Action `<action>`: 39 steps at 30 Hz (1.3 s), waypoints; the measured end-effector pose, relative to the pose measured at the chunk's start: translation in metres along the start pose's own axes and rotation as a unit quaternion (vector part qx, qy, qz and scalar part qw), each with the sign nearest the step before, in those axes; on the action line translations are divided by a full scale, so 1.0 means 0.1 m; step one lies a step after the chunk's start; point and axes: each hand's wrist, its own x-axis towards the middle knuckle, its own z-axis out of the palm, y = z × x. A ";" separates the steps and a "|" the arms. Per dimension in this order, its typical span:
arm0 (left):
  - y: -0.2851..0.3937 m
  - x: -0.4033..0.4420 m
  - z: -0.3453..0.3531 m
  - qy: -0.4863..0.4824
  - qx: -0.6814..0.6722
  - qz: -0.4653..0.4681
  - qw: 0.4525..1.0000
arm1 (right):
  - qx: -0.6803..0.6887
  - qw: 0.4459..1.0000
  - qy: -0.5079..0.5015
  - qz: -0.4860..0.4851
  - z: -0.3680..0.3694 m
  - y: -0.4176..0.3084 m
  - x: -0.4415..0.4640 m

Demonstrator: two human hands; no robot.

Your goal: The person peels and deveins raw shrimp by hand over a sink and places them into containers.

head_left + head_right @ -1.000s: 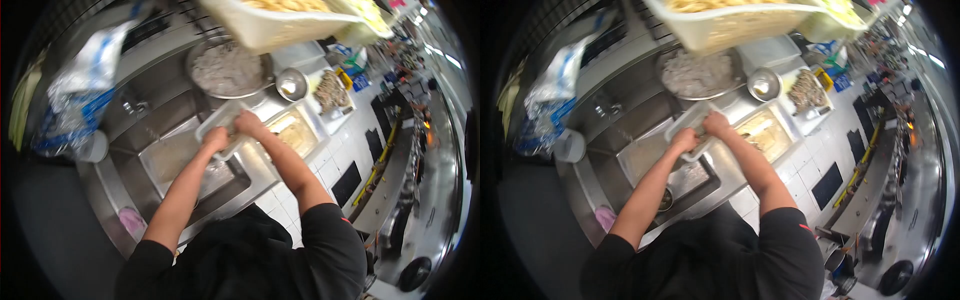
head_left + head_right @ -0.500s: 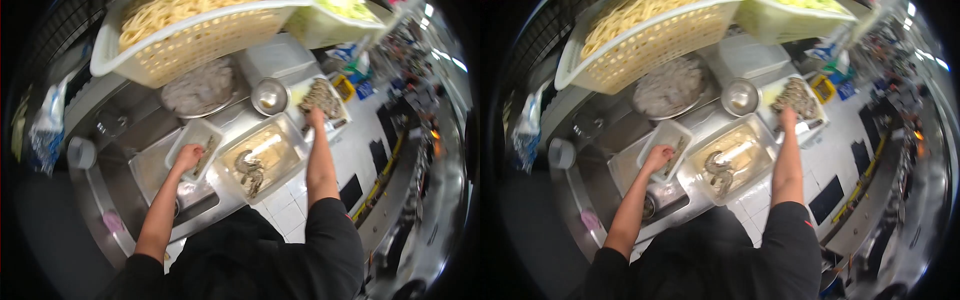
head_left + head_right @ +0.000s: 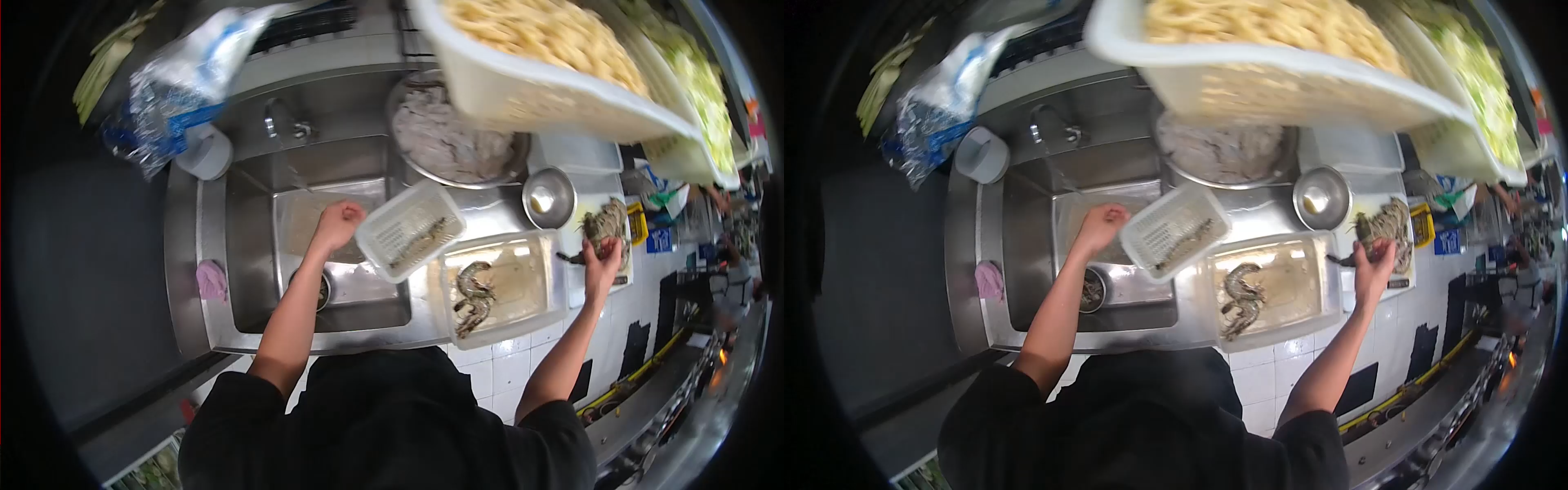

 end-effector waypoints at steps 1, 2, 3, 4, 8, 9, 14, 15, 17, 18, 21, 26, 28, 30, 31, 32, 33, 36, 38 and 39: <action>-0.01 0.09 -0.18 -0.007 0.034 -0.003 0.999 | 0.090 0.995 -0.043 0.017 0.22 -0.40 -0.20; -0.22 0.37 -0.40 0.005 -0.094 -0.019 0.995 | 0.088 0.992 -0.081 0.027 0.49 -0.69 -0.38; -0.42 0.68 -0.61 0.016 -0.221 -0.033 0.975 | 0.085 0.989 -0.116 0.037 0.77 -0.94 -0.57; -0.42 0.86 -0.82 0.034 -0.329 -0.018 0.944 | 0.139 0.976 -0.167 -0.010 1.18 -0.99 -0.72; -0.15 1.22 -1.37 -0.065 -0.471 0.054 0.878 | 0.165 0.948 -0.273 -0.010 3.10 -1.94 -1.39; -0.08 1.17 -1.43 -0.062 -0.473 0.059 0.877 | 0.174 0.952 -0.245 -0.051 3.58 -2.08 -1.51; -0.28 0.85 -1.38 -0.045 -0.463 -0.048 0.884 | 0.123 0.949 -0.286 -0.052 5.06 -2.36 -1.82; -0.39 0.88 -1.38 0.002 -0.514 -0.009 0.858 | 0.125 0.947 -0.290 -0.054 5.14 -2.39 -1.85; -0.57 0.93 -1.46 -0.016 -0.550 -0.017 0.835 | 0.279 0.875 -0.396 0.015 5.19 -2.35 -1.91; -0.63 0.92 -1.49 -0.039 -0.586 -0.022 0.809 | 0.266 0.881 -0.391 0.005 5.20 -2.31 -1.95; -0.70 0.93 -1.58 -0.156 -0.589 -0.027 0.793 | 0.258 0.875 -0.404 0.072 5.20 -2.17 -1.92; -0.49 0.77 -1.50 -0.181 -0.580 0.007 0.794 | 0.198 0.891 -0.401 0.078 5.08 -2.23 -1.80; -0.49 0.80 -1.45 -0.167 -0.571 0.010 0.804 | 0.054 0.942 -0.328 -0.053 5.10 -2.25 -1.77; -0.55 0.85 -1.40 -0.179 -0.592 -0.023 0.786 | 0.037 0.943 -0.308 -0.122 5.20 -2.10 -1.70; -0.54 0.84 -1.40 -0.181 -0.590 -0.023 0.787 | 0.021 0.938 -0.289 -0.189 5.23 -2.06 -1.66; -0.53 0.83 -1.41 -0.170 -0.614 -0.042 0.770 | 0.022 0.939 -0.288 -0.188 5.24 -2.02 -1.64; -0.53 0.83 -1.41 -0.158 -0.637 -0.061 0.752 | 0.074 0.934 -0.328 -0.119 5.21 -2.07 -1.61; -0.51 0.82 -1.34 -0.126 -0.606 -0.003 0.785 | 0.113 0.937 -0.324 -0.058 4.98 -2.33 -1.67; -0.58 0.89 -1.33 -0.130 -0.619 0.008 0.774 | 0.103 0.951 -0.282 -0.071 4.84 -2.44 -1.74; -0.60 0.93 -1.33 -0.133 -0.632 0.020 0.763 | 0.040 0.941 -0.281 -0.186 4.80 -2.43 -1.77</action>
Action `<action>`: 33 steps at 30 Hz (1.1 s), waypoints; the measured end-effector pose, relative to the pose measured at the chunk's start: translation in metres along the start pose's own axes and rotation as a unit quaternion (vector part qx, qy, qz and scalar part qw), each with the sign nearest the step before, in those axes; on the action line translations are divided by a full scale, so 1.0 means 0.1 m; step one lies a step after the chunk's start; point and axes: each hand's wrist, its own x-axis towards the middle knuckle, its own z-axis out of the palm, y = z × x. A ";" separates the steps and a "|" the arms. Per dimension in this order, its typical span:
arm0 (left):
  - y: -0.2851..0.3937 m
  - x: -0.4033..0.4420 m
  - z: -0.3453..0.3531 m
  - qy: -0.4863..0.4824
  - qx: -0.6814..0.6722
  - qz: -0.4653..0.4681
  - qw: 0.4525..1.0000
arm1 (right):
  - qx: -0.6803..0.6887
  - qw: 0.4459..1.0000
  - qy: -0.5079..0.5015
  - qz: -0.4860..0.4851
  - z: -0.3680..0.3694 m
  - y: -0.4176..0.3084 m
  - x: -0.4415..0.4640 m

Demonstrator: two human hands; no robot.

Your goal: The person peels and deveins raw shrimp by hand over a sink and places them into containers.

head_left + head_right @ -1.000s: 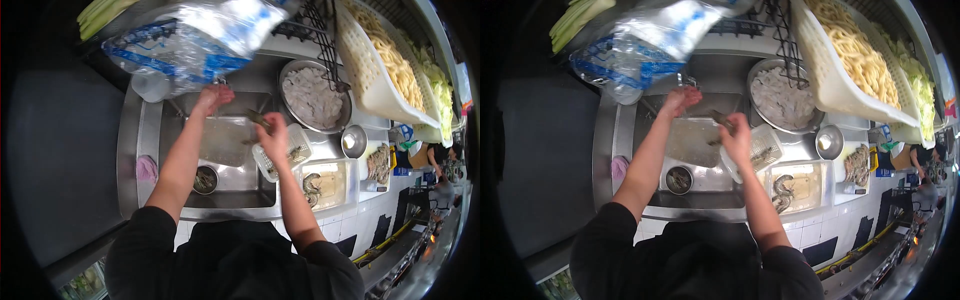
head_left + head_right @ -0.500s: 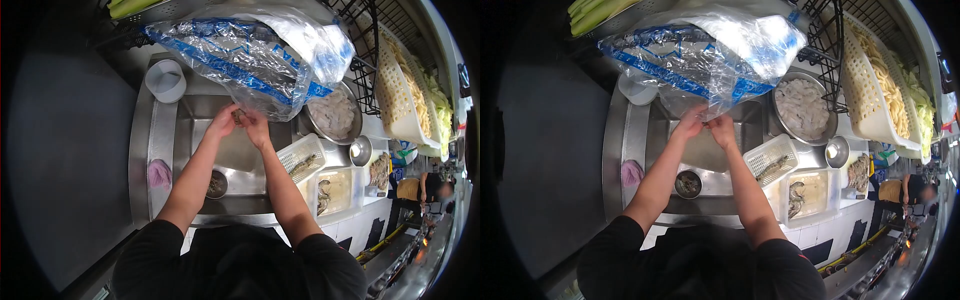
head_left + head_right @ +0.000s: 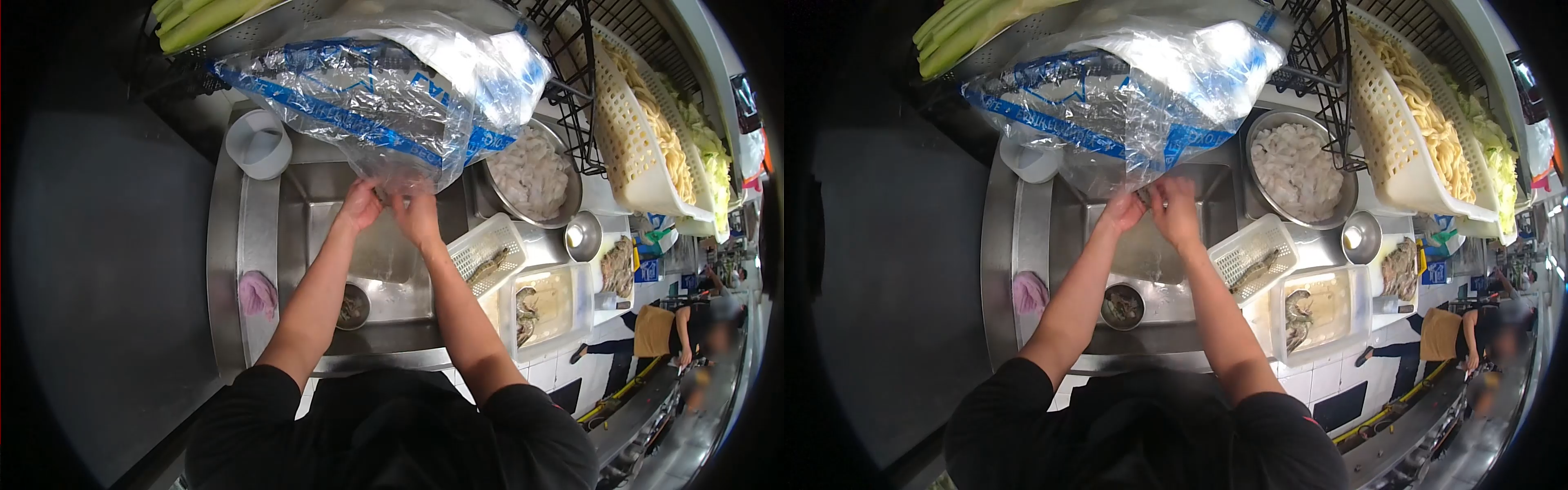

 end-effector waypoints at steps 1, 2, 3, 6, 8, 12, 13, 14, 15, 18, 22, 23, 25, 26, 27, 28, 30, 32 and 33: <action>-0.01 0.03 -0.03 -0.001 0.000 0.001 1.000 | -0.090 0.992 -0.019 -0.091 -0.01 -0.01 -0.03; -0.04 0.04 -0.06 -0.010 0.012 -0.014 1.000 | -0.091 0.992 -0.018 -0.091 0.05 0.00 -0.05; -0.07 0.03 -0.07 -0.019 0.023 -0.031 0.999 | -0.093 0.992 0.003 -0.080 0.17 0.03 -0.09; -0.11 0.03 0.02 -0.022 0.082 0.017 0.996 | -0.073 0.996 0.034 -0.025 0.27 0.04 -0.07; -0.06 0.01 -0.01 -0.030 0.083 0.026 0.996 | -0.014 0.998 0.063 0.016 0.31 0.05 -0.05; 0.02 -0.02 -0.01 -0.062 0.104 0.076 0.990 | 0.128 0.986 0.078 0.077 0.32 0.07 -0.07; 0.07 -0.06 0.08 -0.062 0.104 0.077 0.990 | 0.210 0.962 0.071 0.159 0.31 0.06 -0.08; 0.11 -0.09 0.17 -0.065 0.098 0.079 0.990 | 0.289 0.925 0.063 0.239 0.30 0.06 -0.10; 0.13 -0.10 0.20 -0.069 0.092 0.080 0.990 | 0.289 0.925 0.063 0.238 0.29 0.06 -0.11; 0.15 -0.08 0.13 -0.077 0.090 0.063 0.991 | 0.397 0.880 0.097 0.242 0.24 0.08 -0.19; 0.19 -0.04 0.08 -0.051 0.057 0.076 0.994 | 0.270 0.922 0.045 0.275 0.15 0.26 -0.39; 0.25 -0.09 0.17 -0.026 0.047 0.085 0.995 | 0.213 0.935 0.032 0.283 0.16 0.34 -0.45; 0.27 -0.13 0.24 -0.002 0.037 0.093 0.995 | 0.079 0.972 -0.023 0.219 0.15 0.59 -0.57; 0.27 -0.12 0.24 0.006 0.030 0.098 0.995 | -0.057 0.984 -0.078 0.148 0.16 0.70 -0.60; 0.26 -0.11 0.20 0.014 0.024 0.103 0.994 | -0.057 0.984 -0.076 0.150 0.17 0.69 -0.60; 0.26 -0.09 0.16 0.013 0.025 0.100 0.995 | -0.147 0.971 -0.109 0.154 0.19 0.66 -0.60; 0.27 -0.02 0.06 0.015 0.122 0.015 0.992 | -0.235 0.949 -0.140 0.156 0.20 0.52 -0.50; 0.16 0.08 -0.08 0.031 0.125 -0.012 0.992 | 0.041 0.983 -0.054 0.173 0.09 0.16 -0.25; 0.16 0.05 -0.01 0.050 0.126 -0.036 0.990 | 0.042 0.982 -0.052 0.174 0.13 0.15 -0.19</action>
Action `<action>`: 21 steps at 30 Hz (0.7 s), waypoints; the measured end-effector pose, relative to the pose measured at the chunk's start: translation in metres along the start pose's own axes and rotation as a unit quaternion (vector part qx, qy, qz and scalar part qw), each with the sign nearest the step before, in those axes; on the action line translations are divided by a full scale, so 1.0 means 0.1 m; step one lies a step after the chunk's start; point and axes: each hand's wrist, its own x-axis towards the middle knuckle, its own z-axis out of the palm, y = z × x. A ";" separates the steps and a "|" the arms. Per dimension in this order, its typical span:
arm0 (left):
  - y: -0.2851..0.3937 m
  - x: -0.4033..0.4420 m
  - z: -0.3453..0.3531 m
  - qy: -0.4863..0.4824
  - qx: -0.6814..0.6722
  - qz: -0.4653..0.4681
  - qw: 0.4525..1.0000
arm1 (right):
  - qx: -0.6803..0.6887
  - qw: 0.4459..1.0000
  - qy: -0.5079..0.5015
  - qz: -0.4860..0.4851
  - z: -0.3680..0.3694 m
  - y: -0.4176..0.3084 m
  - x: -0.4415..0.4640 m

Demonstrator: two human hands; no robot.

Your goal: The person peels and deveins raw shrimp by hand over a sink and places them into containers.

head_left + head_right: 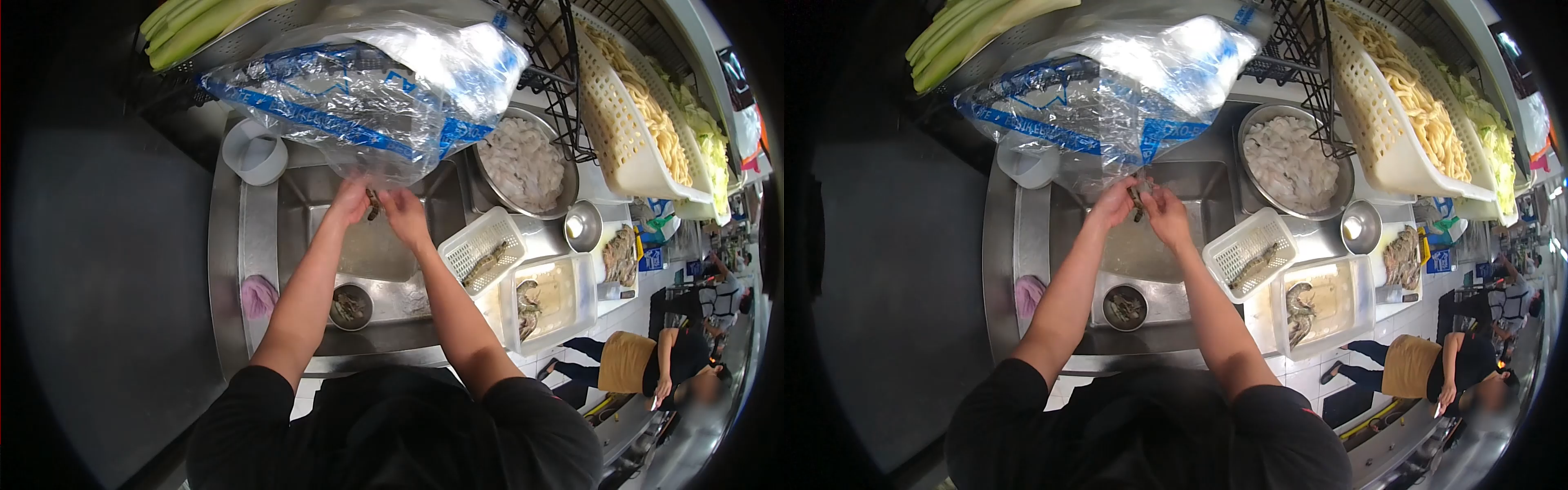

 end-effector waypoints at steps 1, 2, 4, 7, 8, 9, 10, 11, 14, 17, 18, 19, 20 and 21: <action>0.03 -0.04 0.07 -0.003 0.003 -0.001 1.000 | 0.000 1.000 0.004 0.004 0.03 -0.04 0.07; 0.04 -0.10 0.13 0.008 0.029 0.023 0.999 | -0.001 1.000 0.009 0.008 0.05 -0.06 0.10; 0.02 -0.15 0.18 0.014 0.057 0.046 0.997 | -0.018 0.999 0.023 -0.042 0.15 0.12 0.19; -0.03 -0.08 -0.06 0.017 0.143 0.049 0.988 | -0.064 0.996 0.013 -0.059 0.12 0.17 0.20; -0.06 -0.06 -0.16 0.006 0.148 -0.005 0.989 | -0.093 0.995 -0.010 -0.024 0.09 0.14 0.16; -0.05 -0.12 -0.15 -0.005 0.152 -0.061 0.986 | -0.092 0.995 -0.011 -0.022 0.07 0.13 0.11; -0.05 -0.16 -0.11 -0.005 0.153 -0.062 0.986 | -0.045 0.999 0.002 -0.015 0.05 0.11 0.09; -0.06 -0.21 -0.07 0.012 0.199 -0.060 0.978 | 0.003 1.000 0.016 -0.008 0.03 0.09 0.07; -0.19 -0.18 -0.16 0.037 0.336 -0.001 0.941 | 0.049 0.998 -0.041 0.028 0.17 0.43 0.20; -0.06 -0.39 0.04 0.047 0.388 0.040 0.919 | 0.096 0.993 0.010 0.072 0.13 0.43 0.20; 0.04 -0.50 0.17 0.045 0.351 0.024 0.935 | 0.098 0.993 0.009 0.072 0.08 0.39 0.20; 0.09 -0.54 0.19 0.047 0.351 0.023 0.935 | 0.036 0.993 0.069 -0.084 0.00 0.35 0.20; 0.14 -0.57 0.21 0.012 0.323 0.018 0.946 | -0.027 0.963 0.127 -0.237 -0.08 0.31 0.20; 0.18 -0.58 0.21 -0.023 0.294 0.014 0.955 | -0.026 0.963 0.126 -0.236 -0.12 0.33 0.24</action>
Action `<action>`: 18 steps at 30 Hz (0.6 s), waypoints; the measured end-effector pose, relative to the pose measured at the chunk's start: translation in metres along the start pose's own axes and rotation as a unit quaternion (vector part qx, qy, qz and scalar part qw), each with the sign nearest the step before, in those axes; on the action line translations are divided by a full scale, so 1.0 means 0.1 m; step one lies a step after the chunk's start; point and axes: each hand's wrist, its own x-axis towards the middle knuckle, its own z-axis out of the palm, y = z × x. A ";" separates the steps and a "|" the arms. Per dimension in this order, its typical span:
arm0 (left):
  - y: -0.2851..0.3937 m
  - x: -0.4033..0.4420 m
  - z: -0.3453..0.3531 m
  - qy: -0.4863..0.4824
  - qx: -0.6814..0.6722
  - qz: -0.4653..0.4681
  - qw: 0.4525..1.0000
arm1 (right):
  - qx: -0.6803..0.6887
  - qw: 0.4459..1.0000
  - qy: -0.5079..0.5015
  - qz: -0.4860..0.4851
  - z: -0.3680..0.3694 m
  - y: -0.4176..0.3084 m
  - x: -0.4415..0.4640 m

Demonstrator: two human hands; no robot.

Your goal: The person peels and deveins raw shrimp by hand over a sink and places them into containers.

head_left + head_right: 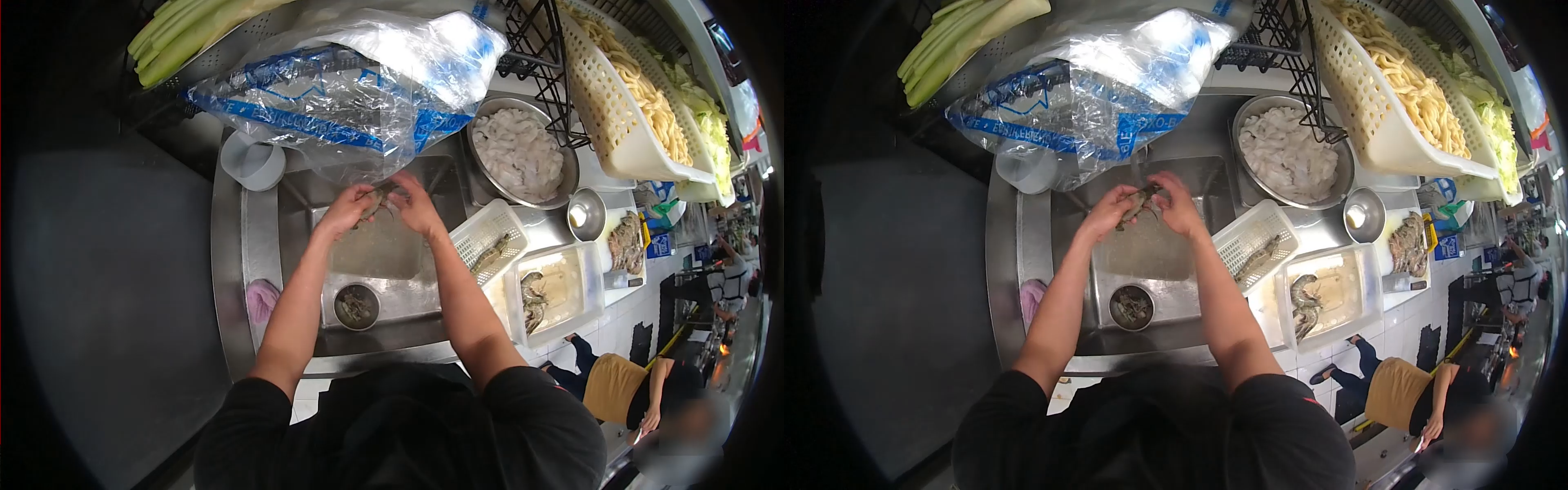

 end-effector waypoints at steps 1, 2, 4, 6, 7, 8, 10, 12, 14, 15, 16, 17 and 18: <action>0.05 0.00 -0.03 0.001 0.000 -0.001 1.000 | 0.126 0.984 -0.105 0.065 -0.03 0.04 0.05; 0.11 0.00 -0.08 -0.026 0.017 0.000 1.000 | 0.247 0.938 -0.206 0.128 -0.06 0.07 0.08; 0.14 0.04 -0.16 -0.051 0.035 0.005 0.998 | 0.308 0.908 -0.223 0.177 -0.13 0.00 0.14; 0.14 0.09 -0.20 -0.060 -0.022 0.003 0.998 | 0.366 0.871 -0.239 0.224 -0.12 -0.02 0.18; 0.14 0.12 -0.23 -0.060 -0.021 0.004 0.998 | 0.366 0.872 -0.231 0.230 -0.08 -0.02 0.17; 0.13 0.14 -0.27 -0.059 -0.023 -0.019 0.998 | 0.367 0.871 -0.223 0.237 -0.04 -0.01 0.14; 0.17 0.17 -0.30 -0.057 -0.023 -0.043 0.997 | 0.372 0.872 -0.205 0.243 -0.02 -0.06 0.12; 0.19 0.19 -0.30 -0.054 -0.013 -0.077 0.995 | 0.377 0.871 -0.188 0.252 0.05 -0.04 0.07; 0.21 0.17 -0.26 -0.051 -0.018 -0.079 0.995 | 0.414 0.857 -0.172 0.255 0.15 0.05 0.01; 0.23 0.16 -0.25 -0.049 -0.023 -0.079 0.995 | 0.414 0.856 -0.173 0.255 0.17 0.05 0.01; 0.24 0.15 -0.24 -0.048 -0.024 -0.080 0.995 | 0.430 0.847 -0.161 0.267 0.18 0.05 -0.01; 0.26 0.13 -0.22 -0.048 -0.042 -0.084 0.994 | 0.445 0.838 -0.149 0.279 0.18 0.05 -0.02; 0.25 0.14 -0.22 -0.048 -0.061 -0.088 0.993 | 0.444 0.838 -0.148 0.280 0.21 0.07 -0.04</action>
